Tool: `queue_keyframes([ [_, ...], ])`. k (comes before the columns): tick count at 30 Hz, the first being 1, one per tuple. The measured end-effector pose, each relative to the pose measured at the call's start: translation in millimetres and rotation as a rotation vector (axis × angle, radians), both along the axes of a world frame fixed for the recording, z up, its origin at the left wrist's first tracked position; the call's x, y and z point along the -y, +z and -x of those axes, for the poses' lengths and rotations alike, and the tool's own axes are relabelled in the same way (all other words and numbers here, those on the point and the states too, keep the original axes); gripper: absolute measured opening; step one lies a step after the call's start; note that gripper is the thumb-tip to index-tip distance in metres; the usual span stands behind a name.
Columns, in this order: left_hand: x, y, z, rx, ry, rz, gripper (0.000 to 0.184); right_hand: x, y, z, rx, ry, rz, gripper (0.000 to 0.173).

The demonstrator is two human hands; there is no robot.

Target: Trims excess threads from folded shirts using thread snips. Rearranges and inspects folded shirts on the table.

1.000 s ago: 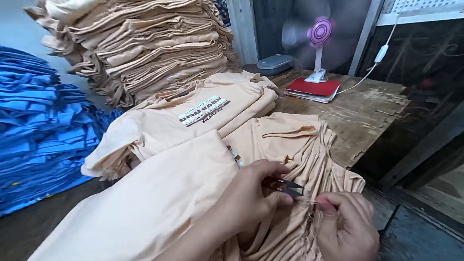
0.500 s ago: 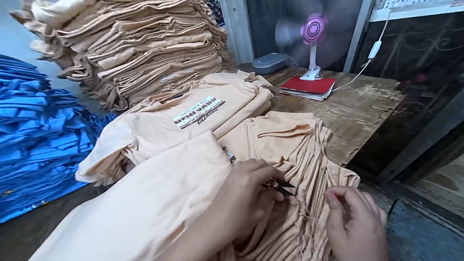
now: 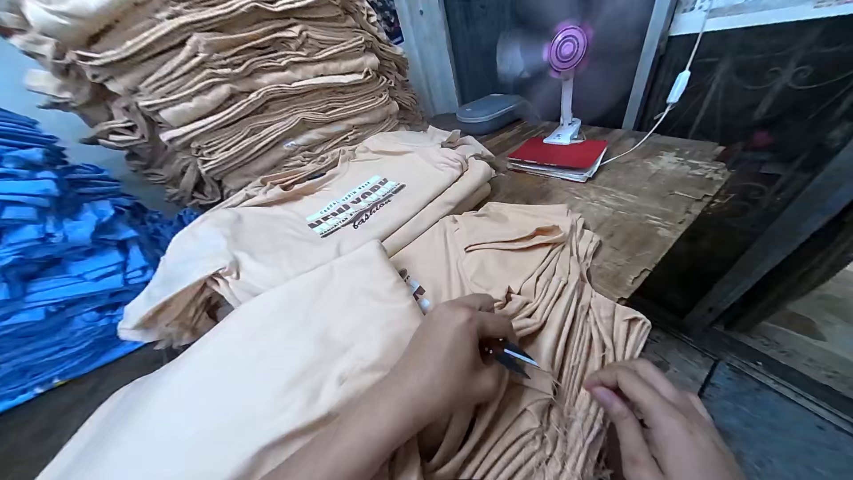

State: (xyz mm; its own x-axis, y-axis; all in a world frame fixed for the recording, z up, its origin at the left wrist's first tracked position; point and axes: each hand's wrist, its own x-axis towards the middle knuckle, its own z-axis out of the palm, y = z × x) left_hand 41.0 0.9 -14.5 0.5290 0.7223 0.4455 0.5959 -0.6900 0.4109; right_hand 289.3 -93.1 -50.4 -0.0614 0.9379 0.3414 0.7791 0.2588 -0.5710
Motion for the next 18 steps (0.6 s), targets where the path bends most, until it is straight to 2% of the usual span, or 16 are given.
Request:
queue_keyframes([
  [3,8.1,0.7,-3.7,-0.117,0.176,0.011,0.023,-10.6,-10.8,20.4,-0.139,-0.036,-0.124,0.032],
  [5,12.0,-3.8,-5.9,-0.166,0.276,-0.116,0.012,-14.7,-22.6,33.7,-0.264,-0.024,-0.165,0.020],
  [7,17.3,-4.3,-7.4,-0.161,0.260,-0.274,0.017,-13.4,-26.6,38.6,-0.402,-0.023,-0.244,0.012],
  [9,26.8,0.4,-9.2,-0.150,0.156,-0.354,0.024,-11.4,-27.2,36.6,-0.466,-0.042,-0.335,0.011],
  [14,33.8,-1.9,-25.3,-0.248,0.003,-0.562,0.018,-7.8,-31.0,36.1,-0.408,-0.023,-0.447,0.012],
  [16,32.0,-3.2,-26.0,-0.251,0.028,-0.578,0.017,-4.0,-28.3,36.5,-0.308,-0.060,-0.406,0.013],
  [18,31.2,-1.7,-22.9,-0.183,0.087,-0.507,0.014,-3.4,-23.0,35.7,-0.257,-0.103,-0.321,0.016],
])
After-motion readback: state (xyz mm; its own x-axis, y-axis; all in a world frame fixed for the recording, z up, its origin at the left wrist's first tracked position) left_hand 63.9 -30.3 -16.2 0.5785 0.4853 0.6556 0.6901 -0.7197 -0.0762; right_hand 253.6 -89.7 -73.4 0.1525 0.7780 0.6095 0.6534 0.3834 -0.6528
